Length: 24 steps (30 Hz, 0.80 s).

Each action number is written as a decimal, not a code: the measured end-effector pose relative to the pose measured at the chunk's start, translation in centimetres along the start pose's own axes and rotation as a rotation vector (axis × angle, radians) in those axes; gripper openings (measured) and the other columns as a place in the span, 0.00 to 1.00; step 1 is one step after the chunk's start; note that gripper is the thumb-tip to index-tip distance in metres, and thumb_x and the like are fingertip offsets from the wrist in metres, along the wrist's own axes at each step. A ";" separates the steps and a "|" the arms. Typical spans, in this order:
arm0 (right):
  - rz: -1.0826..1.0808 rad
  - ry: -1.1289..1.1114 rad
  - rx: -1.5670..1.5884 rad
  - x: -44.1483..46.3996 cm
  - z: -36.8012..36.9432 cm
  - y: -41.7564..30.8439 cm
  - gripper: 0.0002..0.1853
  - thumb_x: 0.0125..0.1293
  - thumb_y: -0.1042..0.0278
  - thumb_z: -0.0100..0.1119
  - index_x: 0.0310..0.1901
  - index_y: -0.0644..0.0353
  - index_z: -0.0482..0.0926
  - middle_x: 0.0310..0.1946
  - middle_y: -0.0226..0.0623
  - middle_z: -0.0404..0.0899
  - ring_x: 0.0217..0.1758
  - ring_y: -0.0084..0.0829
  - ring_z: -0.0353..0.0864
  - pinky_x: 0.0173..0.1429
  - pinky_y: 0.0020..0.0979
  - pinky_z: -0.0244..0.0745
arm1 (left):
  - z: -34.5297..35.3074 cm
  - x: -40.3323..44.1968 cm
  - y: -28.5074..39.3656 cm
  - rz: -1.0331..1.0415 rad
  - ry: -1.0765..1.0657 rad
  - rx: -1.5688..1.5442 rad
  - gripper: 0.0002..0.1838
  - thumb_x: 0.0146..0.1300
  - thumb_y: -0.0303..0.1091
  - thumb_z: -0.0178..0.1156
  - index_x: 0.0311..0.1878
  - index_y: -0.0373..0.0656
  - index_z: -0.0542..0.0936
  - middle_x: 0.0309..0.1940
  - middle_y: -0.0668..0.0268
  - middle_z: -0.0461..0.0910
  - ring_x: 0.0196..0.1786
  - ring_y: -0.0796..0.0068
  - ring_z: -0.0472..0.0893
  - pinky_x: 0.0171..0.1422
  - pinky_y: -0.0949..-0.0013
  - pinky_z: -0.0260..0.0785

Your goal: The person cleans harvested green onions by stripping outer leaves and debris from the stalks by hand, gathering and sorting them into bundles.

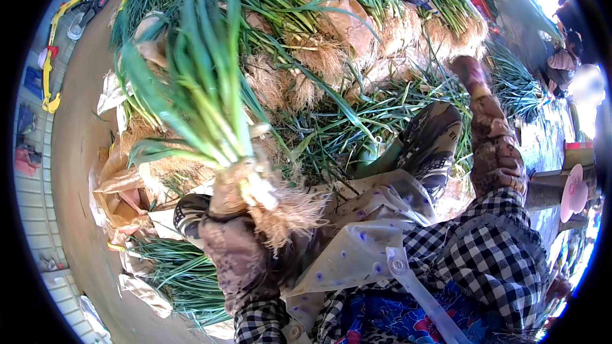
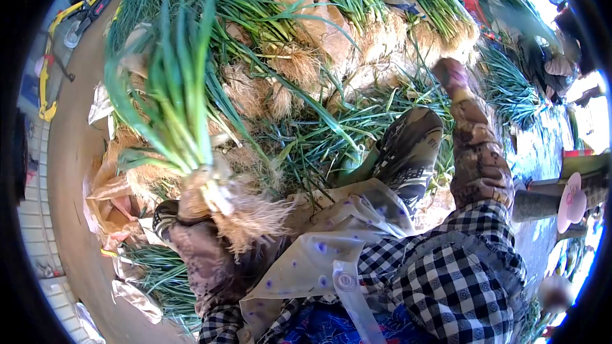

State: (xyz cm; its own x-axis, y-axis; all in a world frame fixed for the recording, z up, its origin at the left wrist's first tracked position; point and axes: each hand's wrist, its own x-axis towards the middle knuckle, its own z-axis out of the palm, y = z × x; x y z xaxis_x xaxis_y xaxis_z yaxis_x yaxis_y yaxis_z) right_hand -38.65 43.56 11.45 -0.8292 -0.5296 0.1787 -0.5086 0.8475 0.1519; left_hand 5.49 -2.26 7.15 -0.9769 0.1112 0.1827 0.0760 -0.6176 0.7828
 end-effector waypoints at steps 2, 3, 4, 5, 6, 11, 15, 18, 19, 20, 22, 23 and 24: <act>0.053 -0.165 0.108 1.1 -5.6 -8.9 0.22 0.53 0.43 0.56 0.30 0.57 0.81 0.25 0.43 0.78 0.32 0.39 0.78 0.38 0.37 0.70 | -2.2 0.5 2.5 0.047 -0.394 -0.058 0.15 0.57 0.41 0.58 0.37 0.37 0.71 0.33 0.62 0.75 0.36 0.68 0.78 0.40 0.63 0.77; -0.060 -0.100 0.248 1.7 -6.0 -11.4 0.18 0.54 0.52 0.61 0.28 0.62 0.80 0.21 0.39 0.77 0.30 0.26 0.78 0.33 0.29 0.71 | -2.4 -0.5 2.8 0.046 -0.234 -0.055 0.15 0.58 0.41 0.57 0.38 0.38 0.71 0.34 0.60 0.75 0.37 0.68 0.78 0.40 0.63 0.77; -0.154 -0.044 0.453 2.7 -5.1 -13.1 0.12 0.52 0.60 0.65 0.31 0.62 0.80 0.24 0.34 0.79 0.30 0.22 0.76 0.32 0.27 0.71 | -2.6 -1.5 3.2 0.043 -0.070 -0.052 0.15 0.59 0.42 0.56 0.40 0.40 0.71 0.35 0.59 0.75 0.39 0.67 0.78 0.39 0.63 0.77; -0.247 -0.023 0.786 3.5 -4.0 -14.5 0.09 0.53 0.67 0.64 0.34 0.61 0.80 0.26 0.30 0.79 0.30 0.20 0.74 0.31 0.24 0.70 | -2.9 -2.5 3.5 0.039 0.090 -0.048 0.15 0.59 0.43 0.55 0.41 0.41 0.72 0.36 0.58 0.75 0.40 0.67 0.78 0.39 0.63 0.77; -0.236 -0.073 0.842 3.2 -6.2 -18.2 0.09 0.55 0.69 0.63 0.37 0.60 0.80 0.28 0.30 0.79 0.27 0.18 0.73 0.29 0.21 0.69 | -2.5 -2.7 3.3 -0.011 0.279 -0.061 0.16 0.59 0.43 0.55 0.43 0.40 0.72 0.36 0.58 0.75 0.38 0.67 0.78 0.36 0.64 0.77; -0.389 -0.273 1.190 2.0 -10.5 -33.8 0.13 0.56 0.65 0.61 0.43 0.57 0.79 0.31 0.34 0.80 0.18 0.19 0.74 0.24 0.20 0.70 | -6.8 0.7 -2.5 -0.728 0.579 0.357 0.31 0.60 0.56 0.40 0.57 0.41 0.61 0.51 0.56 0.58 0.49 0.59 0.61 0.51 0.55 0.55; -0.583 -0.324 1.323 0.5 -11.6 -43.3 0.18 0.57 0.61 0.60 0.46 0.62 0.76 0.30 0.36 0.78 0.21 0.19 0.76 0.23 0.19 0.71 | -3.9 1.2 -4.5 -0.503 0.478 0.210 0.34 0.59 0.56 0.44 0.61 0.39 0.58 0.54 0.53 0.60 0.53 0.57 0.65 0.55 0.55 0.59; -0.656 -0.237 1.282 0.7 -8.4 -48.8 0.18 0.54 0.62 0.61 0.43 0.66 0.76 0.32 0.41 0.78 0.24 0.21 0.77 0.27 0.20 0.72 | -1.8 1.1 -6.6 0.036 0.543 0.097 0.31 0.55 0.49 0.59 0.54 0.35 0.67 0.38 0.53 0.77 0.33 0.61 0.79 0.35 0.63 0.76; -0.675 -0.175 1.198 0.7 -7.7 -49.8 0.17 0.54 0.63 0.61 0.42 0.67 0.77 0.32 0.42 0.78 0.26 0.22 0.77 0.28 0.21 0.72 | -2.4 1.4 -7.5 0.066 0.549 0.110 0.28 0.55 0.47 0.61 0.52 0.36 0.69 0.32 0.57 0.79 0.25 0.65 0.80 0.25 0.66 0.76; -0.656 -0.235 1.065 0.8 -7.3 -50.3 0.17 0.54 0.63 0.62 0.40 0.67 0.77 0.31 0.42 0.78 0.26 0.21 0.77 0.28 0.20 0.71 | 0.8 0.9 -4.5 -0.147 0.655 0.128 0.25 0.54 0.40 0.62 0.51 0.35 0.69 0.36 0.55 0.78 0.32 0.64 0.80 0.33 0.65 0.78; -0.607 -0.339 0.795 1.2 -7.0 -50.5 0.16 0.54 0.62 0.62 0.36 0.67 0.77 0.29 0.41 0.78 0.25 0.20 0.76 0.27 0.19 0.70 | 0.5 1.8 -5.5 -0.012 0.571 -0.071 0.25 0.53 0.37 0.63 0.52 0.35 0.69 0.39 0.55 0.78 0.38 0.63 0.80 0.38 0.65 0.77; -0.552 -0.464 0.943 1.4 -7.1 -50.2 0.14 0.54 0.62 0.62 0.35 0.66 0.77 0.28 0.40 0.78 0.24 0.20 0.75 0.26 0.19 0.69 | 0.7 2.2 -5.6 0.053 0.529 -0.172 0.26 0.53 0.35 0.63 0.52 0.35 0.69 0.40 0.55 0.77 0.41 0.63 0.79 0.40 0.64 0.77; -0.493 -0.585 1.091 1.5 -7.2 -49.1 0.13 0.54 0.62 0.61 0.33 0.65 0.77 0.27 0.39 0.78 0.23 0.20 0.74 0.25 0.20 0.68 | 1.5 2.0 -5.7 0.036 0.528 -0.228 0.27 0.53 0.34 0.62 0.54 0.34 0.67 0.46 0.54 0.76 0.50 0.61 0.76 0.47 0.61 0.75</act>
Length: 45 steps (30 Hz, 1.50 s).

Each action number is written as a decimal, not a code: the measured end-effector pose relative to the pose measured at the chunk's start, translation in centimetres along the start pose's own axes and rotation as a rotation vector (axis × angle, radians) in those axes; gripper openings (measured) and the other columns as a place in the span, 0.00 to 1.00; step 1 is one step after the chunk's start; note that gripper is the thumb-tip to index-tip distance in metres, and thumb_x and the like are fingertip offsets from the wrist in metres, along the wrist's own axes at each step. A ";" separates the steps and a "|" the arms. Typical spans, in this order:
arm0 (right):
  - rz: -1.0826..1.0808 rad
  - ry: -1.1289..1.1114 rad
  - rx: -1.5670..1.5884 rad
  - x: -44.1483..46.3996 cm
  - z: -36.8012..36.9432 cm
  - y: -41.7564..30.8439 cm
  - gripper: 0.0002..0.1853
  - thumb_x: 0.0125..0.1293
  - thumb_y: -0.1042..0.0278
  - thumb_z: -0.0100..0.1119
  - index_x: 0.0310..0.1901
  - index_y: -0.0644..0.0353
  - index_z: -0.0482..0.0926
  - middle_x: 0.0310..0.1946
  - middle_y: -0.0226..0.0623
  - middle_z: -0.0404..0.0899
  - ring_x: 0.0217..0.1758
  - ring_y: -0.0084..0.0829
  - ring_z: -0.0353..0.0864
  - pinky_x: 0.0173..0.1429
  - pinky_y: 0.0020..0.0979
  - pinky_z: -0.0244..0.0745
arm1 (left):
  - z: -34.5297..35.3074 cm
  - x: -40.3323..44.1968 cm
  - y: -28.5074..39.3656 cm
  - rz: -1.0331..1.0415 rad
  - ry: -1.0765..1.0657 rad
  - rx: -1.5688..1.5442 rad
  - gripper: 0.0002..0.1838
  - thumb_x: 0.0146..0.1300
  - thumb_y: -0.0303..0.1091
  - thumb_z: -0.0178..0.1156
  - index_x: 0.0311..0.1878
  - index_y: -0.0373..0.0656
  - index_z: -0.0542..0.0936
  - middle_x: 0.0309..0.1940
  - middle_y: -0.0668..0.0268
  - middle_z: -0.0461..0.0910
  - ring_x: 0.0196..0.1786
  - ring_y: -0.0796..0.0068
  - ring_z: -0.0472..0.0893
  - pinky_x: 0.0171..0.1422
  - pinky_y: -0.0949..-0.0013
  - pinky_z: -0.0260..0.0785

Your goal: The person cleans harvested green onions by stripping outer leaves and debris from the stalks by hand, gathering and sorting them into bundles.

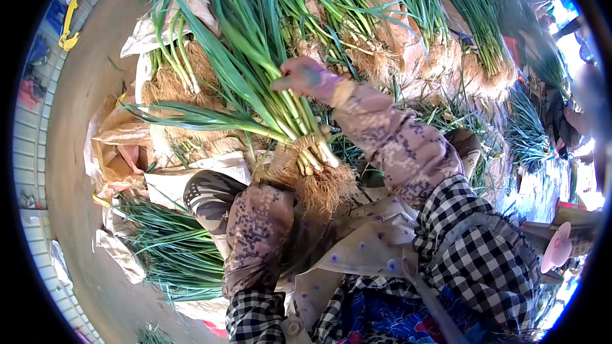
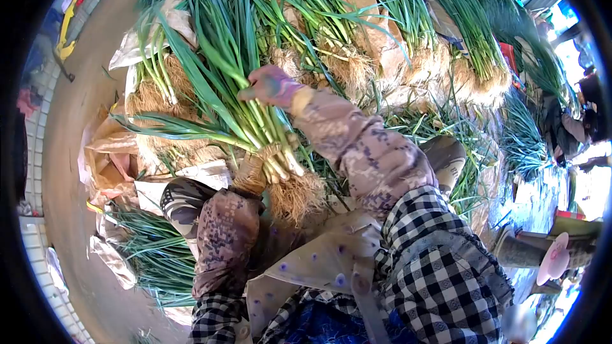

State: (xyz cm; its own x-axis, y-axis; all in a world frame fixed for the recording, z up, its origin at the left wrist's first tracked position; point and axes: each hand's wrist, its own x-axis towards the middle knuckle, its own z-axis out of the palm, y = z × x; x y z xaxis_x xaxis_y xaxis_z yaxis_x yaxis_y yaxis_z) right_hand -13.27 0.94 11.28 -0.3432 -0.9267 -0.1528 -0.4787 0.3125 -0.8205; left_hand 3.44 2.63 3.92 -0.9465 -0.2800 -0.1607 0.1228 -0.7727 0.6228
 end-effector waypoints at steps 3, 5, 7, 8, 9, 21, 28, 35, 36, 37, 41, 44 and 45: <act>-0.005 -0.021 0.386 -2.4 -2.8 0.6 0.11 0.58 0.63 0.59 0.32 0.63 0.78 0.25 0.34 0.78 0.22 0.19 0.73 0.25 0.20 0.67 | 1.2 -0.5 0.5 0.009 -0.053 -0.122 0.28 0.53 0.31 0.58 0.58 0.34 0.63 0.51 0.49 0.71 0.53 0.57 0.73 0.52 0.58 0.72; -0.011 0.042 0.671 -3.6 -4.0 1.9 0.12 0.60 0.63 0.57 0.37 0.65 0.78 0.29 0.35 0.79 0.24 0.21 0.75 0.28 0.19 0.68 | 1.3 -0.4 0.6 0.033 -0.069 -0.086 0.30 0.53 0.32 0.57 0.59 0.34 0.62 0.51 0.48 0.71 0.53 0.57 0.73 0.52 0.58 0.72; -0.021 -0.047 0.855 -4.8 -4.9 3.0 0.13 0.62 0.65 0.55 0.43 0.66 0.76 0.34 0.37 0.80 0.31 0.24 0.78 0.33 0.22 0.70 | 1.1 0.0 0.0 0.029 -0.073 -0.080 0.31 0.54 0.34 0.57 0.60 0.34 0.61 0.51 0.49 0.71 0.54 0.58 0.72 0.55 0.57 0.69; -0.017 -0.058 0.876 -5.2 -5.1 3.2 0.13 0.62 0.65 0.54 0.44 0.66 0.76 0.35 0.38 0.80 0.32 0.25 0.78 0.35 0.23 0.71 | 0.9 0.4 -0.4 0.025 -0.059 -0.124 0.29 0.55 0.34 0.57 0.58 0.33 0.62 0.50 0.49 0.72 0.53 0.56 0.73 0.54 0.58 0.69; -0.016 -0.069 0.898 -5.5 -5.3 3.3 0.13 0.63 0.66 0.53 0.45 0.66 0.75 0.37 0.38 0.79 0.34 0.25 0.78 0.36 0.24 0.71 | 0.9 0.7 -0.6 0.022 -0.045 -0.165 0.26 0.56 0.33 0.58 0.56 0.32 0.64 0.49 0.48 0.73 0.52 0.54 0.73 0.53 0.58 0.69; 0.022 0.025 0.722 -5.5 -3.9 1.8 0.12 0.60 0.64 0.58 0.38 0.65 0.79 0.28 0.33 0.80 0.19 0.15 0.69 0.22 0.18 0.63 | 0.9 2.1 -2.4 -0.103 -0.122 -0.218 0.28 0.58 0.42 0.58 0.57 0.36 0.63 0.39 0.62 0.73 0.38 0.64 0.77 0.29 0.69 0.76; -0.300 -0.035 0.603 -9.1 -2.4 -1.8 0.11 0.63 0.65 0.53 0.36 0.66 0.77 0.26 0.33 0.78 0.17 0.14 0.68 0.20 0.17 0.63 | -3.0 5.1 -3.6 0.033 0.047 0.008 0.26 0.61 0.45 0.52 0.56 0.36 0.65 0.44 0.58 0.74 0.42 0.64 0.75 0.39 0.64 0.73; -0.469 0.463 0.460 -15.9 -7.9 -4.2 0.12 0.62 0.60 0.53 0.38 0.61 0.77 0.30 0.35 0.79 0.22 0.16 0.71 0.23 0.16 0.66 | -5.9 7.5 -3.8 -0.092 0.423 0.086 0.17 0.51 0.36 0.62 0.41 0.35 0.74 0.31 0.56 0.78 0.18 0.66 0.73 0.15 0.67 0.63; -0.523 0.634 0.444 -16.8 -10.1 -4.1 0.12 0.63 0.61 0.53 0.38 0.63 0.77 0.29 0.34 0.79 0.20 0.15 0.69 0.23 0.16 0.63 | -6.1 7.7 -3.8 -0.115 0.437 0.106 0.16 0.49 0.34 0.63 0.39 0.35 0.76 0.29 0.56 0.78 0.15 0.67 0.72 0.12 0.67 0.61; -0.577 0.803 0.426 -17.8 -12.6 -3.7 0.13 0.63 0.61 0.53 0.38 0.64 0.77 0.27 0.33 0.79 0.18 0.15 0.66 0.22 0.16 0.60 | -6.2 7.7 -3.8 -0.136 0.444 0.132 0.15 0.48 0.33 0.65 0.37 0.34 0.77 0.27 0.56 0.79 0.11 0.67 0.72 0.09 0.67 0.60; -0.451 1.139 0.301 -24.6 -22.2 0.4 0.17 0.63 0.57 0.53 0.41 0.65 0.77 0.26 0.30 0.79 0.17 0.15 0.62 0.23 0.17 0.59 | -6.4 7.7 -3.9 -0.113 0.430 0.116 0.18 0.50 0.36 0.65 0.42 0.34 0.77 0.31 0.57 0.79 0.17 0.72 0.74 0.13 0.73 0.64; 0.128 1.274 -0.053 -30.3 -28.7 8.1 0.17 0.61 0.57 0.55 0.40 0.64 0.77 0.28 0.35 0.80 0.23 0.17 0.71 0.27 0.19 0.66 | -4.7 6.6 -1.8 0.045 0.173 0.125 0.20 0.54 0.32 0.61 0.49 0.32 0.72 0.30 0.60 0.77 0.22 0.74 0.75 0.20 0.74 0.69; 0.374 1.314 -0.167 -31.9 -29.9 10.9 0.18 0.59 0.55 0.57 0.41 0.64 0.76 0.28 0.38 0.80 0.24 0.18 0.74 0.29 0.21 0.68 | -1.9 5.7 0.0 0.100 0.168 0.069 0.21 0.55 0.31 0.60 0.51 0.32 0.70 0.28 0.61 0.77 0.24 0.75 0.76 0.22 0.74 0.70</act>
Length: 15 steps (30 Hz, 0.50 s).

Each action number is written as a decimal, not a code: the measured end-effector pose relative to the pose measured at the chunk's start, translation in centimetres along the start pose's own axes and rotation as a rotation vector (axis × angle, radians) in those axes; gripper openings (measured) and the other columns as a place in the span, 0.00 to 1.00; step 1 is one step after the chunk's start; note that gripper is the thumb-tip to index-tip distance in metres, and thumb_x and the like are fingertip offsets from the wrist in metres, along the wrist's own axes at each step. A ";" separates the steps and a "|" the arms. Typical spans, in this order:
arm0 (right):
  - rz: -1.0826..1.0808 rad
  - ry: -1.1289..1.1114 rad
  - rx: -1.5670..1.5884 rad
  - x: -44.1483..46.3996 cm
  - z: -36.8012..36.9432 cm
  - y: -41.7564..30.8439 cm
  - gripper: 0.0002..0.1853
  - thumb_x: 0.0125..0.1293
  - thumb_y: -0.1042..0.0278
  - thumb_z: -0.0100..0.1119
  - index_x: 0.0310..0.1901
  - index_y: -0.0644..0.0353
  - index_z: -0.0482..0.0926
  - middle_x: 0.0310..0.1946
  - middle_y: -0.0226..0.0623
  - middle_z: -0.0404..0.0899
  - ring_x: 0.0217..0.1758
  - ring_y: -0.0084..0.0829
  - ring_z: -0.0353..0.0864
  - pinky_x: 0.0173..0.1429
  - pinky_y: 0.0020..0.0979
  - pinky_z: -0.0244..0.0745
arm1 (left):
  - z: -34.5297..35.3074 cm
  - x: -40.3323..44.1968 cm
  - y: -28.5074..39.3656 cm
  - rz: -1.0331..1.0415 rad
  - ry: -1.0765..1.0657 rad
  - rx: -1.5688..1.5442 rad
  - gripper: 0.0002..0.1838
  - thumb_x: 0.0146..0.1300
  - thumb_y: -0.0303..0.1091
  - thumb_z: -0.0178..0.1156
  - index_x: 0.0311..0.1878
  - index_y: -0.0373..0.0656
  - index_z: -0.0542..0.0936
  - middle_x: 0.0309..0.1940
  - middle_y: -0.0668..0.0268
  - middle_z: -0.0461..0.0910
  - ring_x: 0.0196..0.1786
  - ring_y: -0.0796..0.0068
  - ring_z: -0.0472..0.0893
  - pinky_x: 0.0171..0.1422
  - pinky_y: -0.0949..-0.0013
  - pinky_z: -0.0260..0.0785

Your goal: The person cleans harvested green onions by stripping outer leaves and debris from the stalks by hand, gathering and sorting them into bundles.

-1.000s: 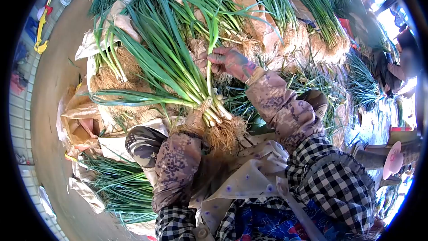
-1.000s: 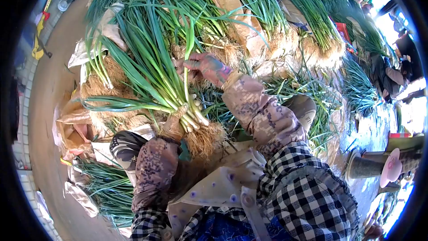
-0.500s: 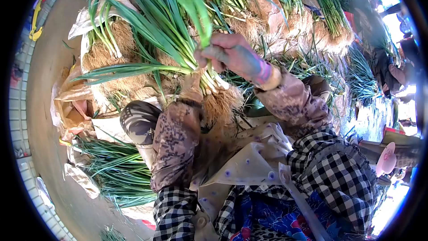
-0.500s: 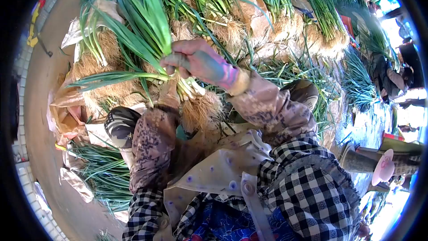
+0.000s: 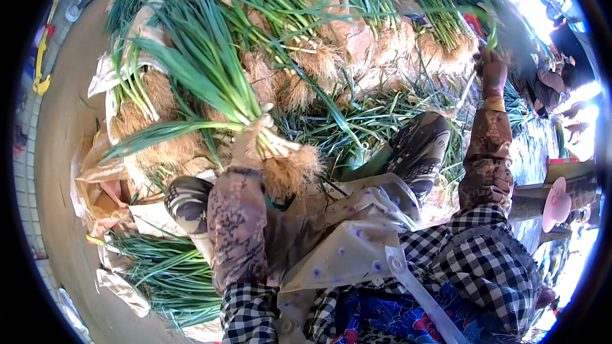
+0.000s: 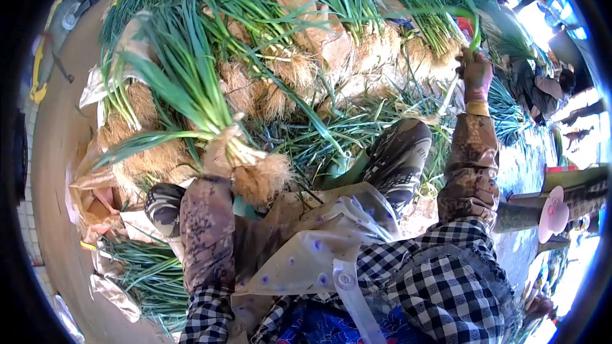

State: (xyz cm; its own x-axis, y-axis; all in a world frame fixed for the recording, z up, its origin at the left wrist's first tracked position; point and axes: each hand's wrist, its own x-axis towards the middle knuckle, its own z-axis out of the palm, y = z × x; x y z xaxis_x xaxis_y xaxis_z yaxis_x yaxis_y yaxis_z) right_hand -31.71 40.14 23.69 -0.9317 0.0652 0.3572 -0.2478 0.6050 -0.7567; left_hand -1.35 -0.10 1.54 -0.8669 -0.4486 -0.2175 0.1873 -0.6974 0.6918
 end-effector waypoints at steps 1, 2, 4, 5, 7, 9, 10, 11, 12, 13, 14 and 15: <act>-0.114 0.085 -0.489 1.9 -1.3 4.2 0.21 0.56 0.54 0.59 0.42 0.65 0.75 0.28 0.40 0.80 0.24 0.21 0.76 0.29 0.23 0.70 | 1.3 -1.1 2.4 -0.006 -0.143 0.043 0.22 0.55 0.29 0.58 0.53 0.30 0.67 0.26 0.63 0.75 0.26 0.75 0.76 0.28 0.74 0.73; -0.220 0.164 -0.974 2.9 -1.7 7.7 0.24 0.54 0.52 0.60 0.43 0.65 0.74 0.28 0.42 0.80 0.24 0.23 0.77 0.29 0.25 0.71 | 1.2 -1.1 3.1 0.069 -0.214 -0.047 0.27 0.56 0.33 0.56 0.57 0.33 0.64 0.23 0.70 0.71 0.24 0.79 0.71 0.29 0.78 0.72; -0.260 0.107 -0.961 1.8 -1.2 10.5 0.26 0.52 0.51 0.60 0.46 0.65 0.73 0.28 0.44 0.79 0.25 0.31 0.78 0.30 0.31 0.72 | 0.5 -1.5 6.1 0.182 -0.354 -0.006 0.30 0.55 0.31 0.56 0.60 0.31 0.60 0.22 0.72 0.71 0.25 0.80 0.70 0.31 0.76 0.70; 0.090 -0.220 -0.569 0.4 -0.1 8.2 0.27 0.52 0.52 0.61 0.47 0.67 0.72 0.28 0.43 0.79 0.31 0.34 0.79 0.35 0.33 0.73 | 1.2 -2.7 7.2 0.245 -0.332 0.029 0.31 0.56 0.32 0.56 0.60 0.31 0.59 0.22 0.73 0.70 0.25 0.80 0.69 0.32 0.76 0.68; 0.179 -0.377 0.534 -1.4 4.6 9.0 0.23 0.57 0.63 0.59 0.50 0.68 0.71 0.31 0.41 0.78 0.26 0.30 0.76 0.29 0.28 0.72 | 1.3 -3.6 8.4 0.344 -0.328 0.081 0.32 0.57 0.34 0.55 0.61 0.29 0.56 0.21 0.74 0.66 0.25 0.81 0.66 0.35 0.74 0.62; -0.050 -0.576 0.375 -4.0 10.3 6.0 0.20 0.59 0.70 0.58 0.52 0.67 0.70 0.40 0.39 0.77 0.31 0.27 0.78 0.35 0.26 0.76 | 1.7 -4.4 8.2 0.330 -0.187 0.013 0.32 0.58 0.35 0.55 0.61 0.29 0.57 0.21 0.71 0.66 0.26 0.79 0.66 0.33 0.75 0.64; -0.133 -0.686 0.353 -5.2 12.3 3.3 0.20 0.59 0.68 0.58 0.52 0.65 0.70 0.39 0.37 0.77 0.29 0.25 0.77 0.35 0.26 0.76 | 1.2 -4.1 8.0 0.334 -0.176 -0.024 0.31 0.57 0.34 0.56 0.61 0.29 0.58 0.22 0.69 0.68 0.26 0.78 0.69 0.30 0.76 0.68; -0.116 -0.705 0.300 -7.5 14.1 -0.5 0.20 0.59 0.67 0.58 0.53 0.62 0.70 0.38 0.35 0.77 0.29 0.21 0.77 0.32 0.25 0.74 | 0.0 -3.7 7.4 0.332 -0.168 -0.036 0.31 0.57 0.34 0.56 0.61 0.29 0.58 0.22 0.69 0.68 0.27 0.78 0.68 0.32 0.75 0.67; -0.142 -0.715 0.245 -8.7 16.3 -2.6 0.20 0.59 0.66 0.58 0.54 0.58 0.70 0.37 0.34 0.78 0.27 0.20 0.75 0.29 0.22 0.71 | -1.0 -3.2 6.9 0.331 -0.158 -0.050 0.30 0.57 0.34 0.56 0.60 0.30 0.59 0.22 0.69 0.67 0.27 0.78 0.67 0.34 0.75 0.66; -0.128 -0.778 0.315 -9.2 18.6 -4.0 0.22 0.59 0.65 0.59 0.56 0.56 0.69 0.40 0.34 0.76 0.26 0.20 0.74 0.27 0.21 0.68 | -1.6 -3.0 6.5 0.311 -0.165 -0.084 0.31 0.57 0.34 0.56 0.61 0.29 0.58 0.23 0.69 0.68 0.28 0.77 0.68 0.37 0.73 0.67; -0.056 -0.816 0.651 -9.0 21.9 -3.1 0.24 0.58 0.64 0.60 0.57 0.55 0.68 0.45 0.36 0.74 0.27 0.22 0.74 0.29 0.22 0.70 | -1.5 -3.2 6.5 0.283 -0.142 -0.106 0.29 0.57 0.34 0.56 0.59 0.30 0.60 0.23 0.69 0.68 0.28 0.76 0.68 0.37 0.73 0.67; -0.236 -0.748 0.555 -8.1 26.8 -0.1 0.24 0.56 0.60 0.61 0.54 0.56 0.70 0.44 0.38 0.74 0.29 0.24 0.75 0.33 0.26 0.70 | -1.3 -3.5 6.4 0.253 -0.115 -0.130 0.27 0.57 0.34 0.56 0.57 0.31 0.62 0.23 0.69 0.68 0.29 0.76 0.68 0.38 0.72 0.67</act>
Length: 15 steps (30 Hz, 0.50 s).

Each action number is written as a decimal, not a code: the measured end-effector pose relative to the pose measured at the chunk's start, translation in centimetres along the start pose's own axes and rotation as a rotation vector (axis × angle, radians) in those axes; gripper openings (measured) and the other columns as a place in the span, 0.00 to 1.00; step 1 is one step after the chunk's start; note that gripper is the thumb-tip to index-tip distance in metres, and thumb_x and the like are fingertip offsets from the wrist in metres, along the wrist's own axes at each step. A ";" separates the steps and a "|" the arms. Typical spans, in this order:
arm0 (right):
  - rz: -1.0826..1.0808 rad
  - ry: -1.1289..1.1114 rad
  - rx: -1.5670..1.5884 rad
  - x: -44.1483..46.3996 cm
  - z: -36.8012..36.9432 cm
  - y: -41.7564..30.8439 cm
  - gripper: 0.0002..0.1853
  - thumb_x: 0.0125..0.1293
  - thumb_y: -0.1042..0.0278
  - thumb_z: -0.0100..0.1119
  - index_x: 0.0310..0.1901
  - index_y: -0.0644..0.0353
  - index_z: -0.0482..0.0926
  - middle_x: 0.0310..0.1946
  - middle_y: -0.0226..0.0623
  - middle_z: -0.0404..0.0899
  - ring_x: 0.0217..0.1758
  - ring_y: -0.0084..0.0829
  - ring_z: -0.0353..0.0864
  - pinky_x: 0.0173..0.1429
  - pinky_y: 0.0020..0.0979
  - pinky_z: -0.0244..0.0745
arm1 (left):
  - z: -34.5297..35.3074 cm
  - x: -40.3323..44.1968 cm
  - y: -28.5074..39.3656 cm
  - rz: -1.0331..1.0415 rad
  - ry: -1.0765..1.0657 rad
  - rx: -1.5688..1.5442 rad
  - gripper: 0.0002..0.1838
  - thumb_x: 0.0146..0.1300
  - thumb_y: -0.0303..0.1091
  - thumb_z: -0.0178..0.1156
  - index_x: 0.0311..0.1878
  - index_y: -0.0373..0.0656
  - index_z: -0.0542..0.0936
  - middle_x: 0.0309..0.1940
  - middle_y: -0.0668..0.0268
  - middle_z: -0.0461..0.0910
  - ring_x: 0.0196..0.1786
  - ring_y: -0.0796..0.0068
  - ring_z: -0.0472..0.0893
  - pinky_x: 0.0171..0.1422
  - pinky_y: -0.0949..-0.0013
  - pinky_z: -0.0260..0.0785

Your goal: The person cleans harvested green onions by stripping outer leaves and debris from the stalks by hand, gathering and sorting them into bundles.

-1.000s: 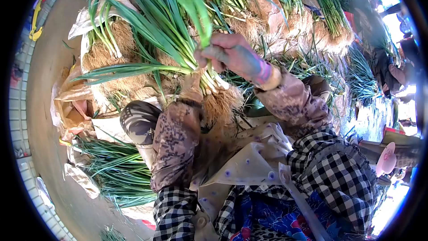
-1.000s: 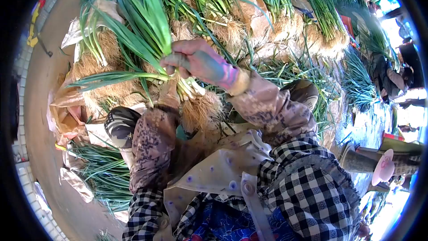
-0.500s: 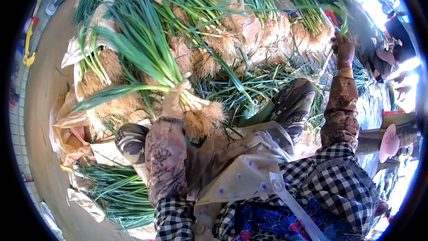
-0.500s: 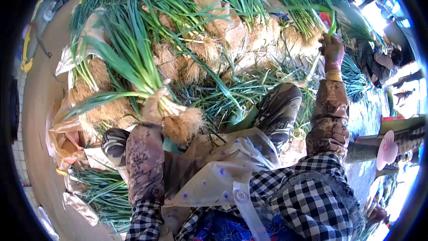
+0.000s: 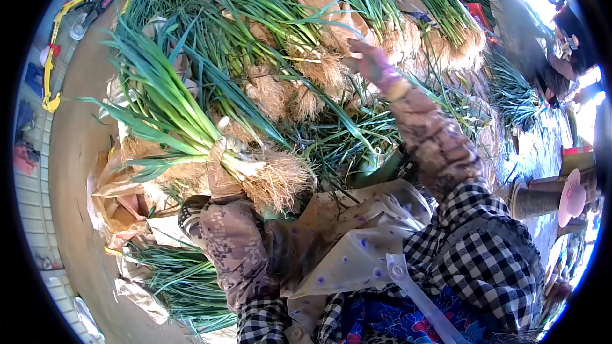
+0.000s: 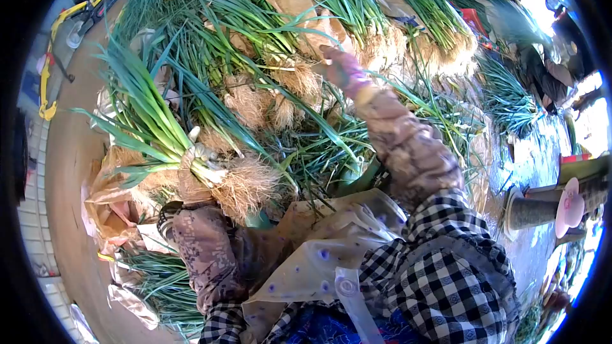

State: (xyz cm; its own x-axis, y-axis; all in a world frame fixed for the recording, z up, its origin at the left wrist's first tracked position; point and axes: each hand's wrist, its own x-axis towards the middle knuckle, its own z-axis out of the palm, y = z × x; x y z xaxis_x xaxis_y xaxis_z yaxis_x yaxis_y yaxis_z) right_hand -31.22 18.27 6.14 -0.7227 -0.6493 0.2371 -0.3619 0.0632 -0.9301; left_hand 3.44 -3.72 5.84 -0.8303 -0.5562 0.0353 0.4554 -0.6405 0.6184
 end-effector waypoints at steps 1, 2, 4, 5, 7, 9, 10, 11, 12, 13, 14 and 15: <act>-0.133 0.034 -0.172 2.2 1.1 5.1 0.25 0.54 0.57 0.63 0.51 0.58 0.71 0.43 0.39 0.74 0.31 0.27 0.75 0.36 0.29 0.71 | 0.1 -0.4 -0.1 -0.024 0.032 -0.024 0.25 0.57 0.34 0.56 0.56 0.32 0.64 0.23 0.69 0.68 0.29 0.76 0.68 0.38 0.72 0.67; -0.258 0.090 -0.337 4.4 2.3 10.1 0.26 0.52 0.54 0.64 0.49 0.60 0.72 0.42 0.41 0.74 0.33 0.30 0.75 0.40 0.32 0.72 | -0.3 -0.4 -0.5 0.009 0.022 -0.022 0.16 0.58 0.35 0.56 0.46 0.37 0.70 0.23 0.68 0.69 0.30 0.74 0.69 0.37 0.71 0.69; 0.085 0.036 -0.635 5.0 5.2 8.9 0.25 0.48 0.48 0.67 0.37 0.63 0.77 0.31 0.43 0.77 0.36 0.35 0.77 0.40 0.32 0.71 | 0.4 -0.9 -0.5 -0.037 0.060 0.068 0.11 0.59 0.38 0.55 0.36 0.39 0.71 0.23 0.67 0.72 0.25 0.71 0.74 0.25 0.73 0.71; 0.188 -0.046 -0.724 4.4 6.5 5.4 0.23 0.48 0.48 0.67 0.33 0.63 0.78 0.26 0.43 0.76 0.32 0.33 0.76 0.36 0.33 0.70 | -0.5 -1.0 -1.1 -0.075 0.078 0.098 0.12 0.60 0.39 0.54 0.36 0.39 0.72 0.23 0.66 0.73 0.22 0.70 0.75 0.20 0.73 0.71; 0.018 -0.121 -0.688 3.3 8.6 -0.6 0.20 0.48 0.50 0.67 0.25 0.62 0.78 0.19 0.40 0.74 0.24 0.29 0.73 0.30 0.32 0.68 | -0.9 -1.3 -1.4 -0.211 0.151 0.180 0.14 0.58 0.42 0.54 0.30 0.39 0.72 0.20 0.60 0.75 0.14 0.67 0.75 0.14 0.71 0.70; -0.501 -0.095 -0.422 2.9 9.5 -3.5 0.19 0.49 0.51 0.67 0.18 0.60 0.77 0.14 0.36 0.70 0.18 0.25 0.69 0.24 0.32 0.64 | -0.9 -1.6 -1.2 -0.253 0.084 0.211 0.14 0.57 0.41 0.55 0.31 0.38 0.73 0.20 0.59 0.75 0.14 0.66 0.75 0.14 0.71 0.70; -0.411 -0.114 -0.220 2.4 9.2 -6.0 0.18 0.50 0.53 0.67 0.19 0.60 0.76 0.14 0.33 0.69 0.17 0.23 0.67 0.22 0.31 0.63 | -2.7 -1.5 -1.6 -0.303 0.105 0.234 0.13 0.57 0.39 0.56 0.33 0.36 0.74 0.21 0.60 0.76 0.15 0.67 0.76 0.16 0.70 0.72; -0.191 -0.165 0.015 1.4 9.0 -9.3 0.15 0.52 0.57 0.65 0.21 0.60 0.76 0.18 0.33 0.71 0.19 0.25 0.69 0.25 0.31 0.66 | 0.5 -2.4 -1.3 -0.190 0.215 0.134 0.12 0.56 0.36 0.57 0.35 0.36 0.75 0.22 0.61 0.76 0.18 0.68 0.76 0.18 0.70 0.74; 0.030 -0.163 0.253 0.3 8.8 -12.7 0.11 0.54 0.62 0.63 0.23 0.60 0.76 0.22 0.33 0.73 0.22 0.26 0.71 0.27 0.31 0.69 | 0.8 -2.5 -1.3 -0.182 0.204 0.088 0.12 0.55 0.36 0.57 0.36 0.36 0.74 0.22 0.61 0.76 0.19 0.70 0.76 0.19 0.71 0.74; 0.111 -0.187 0.417 0.9 8.6 -10.8 0.09 0.55 0.65 0.61 0.26 0.60 0.76 0.27 0.36 0.73 0.28 0.29 0.71 0.34 0.32 0.69 | 0.8 -2.5 -1.3 -0.172 0.190 0.045 0.13 0.55 0.35 0.58 0.38 0.35 0.74 0.23 0.62 0.76 0.20 0.71 0.76 0.20 0.71 0.75; 0.193 -0.208 0.585 2.0 8.2 -6.7 0.06 0.55 0.68 0.59 0.28 0.61 0.77 0.33 0.38 0.73 0.34 0.32 0.72 0.40 0.33 0.70 | 0.5 -2.5 -1.4 -0.167 0.210 0.064 0.13 0.55 0.34 0.58 0.39 0.35 0.74 0.24 0.62 0.76 0.20 0.71 0.76 0.21 0.71 0.74; 0.275 -0.228 0.754 3.0 7.8 -2.5 0.04 0.56 0.71 0.57 0.30 0.61 0.77 0.39 0.41 0.73 0.40 0.35 0.73 0.46 0.34 0.70 | -0.1 -2.5 -1.6 -0.163 0.230 0.085 0.13 0.55 0.34 0.58 0.41 0.35 0.74 0.24 0.62 0.76 0.20 0.71 0.76 0.21 0.71 0.74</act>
State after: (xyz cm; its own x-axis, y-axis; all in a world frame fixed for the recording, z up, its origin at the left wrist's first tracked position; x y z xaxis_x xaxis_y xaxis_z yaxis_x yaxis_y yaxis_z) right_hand -27.86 10.27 6.99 -0.5612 -0.8276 -0.0126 0.3598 -0.2303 -0.9041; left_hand 4.85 -1.30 4.72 -0.7914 -0.5612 -0.2423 0.2854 -0.6898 0.6654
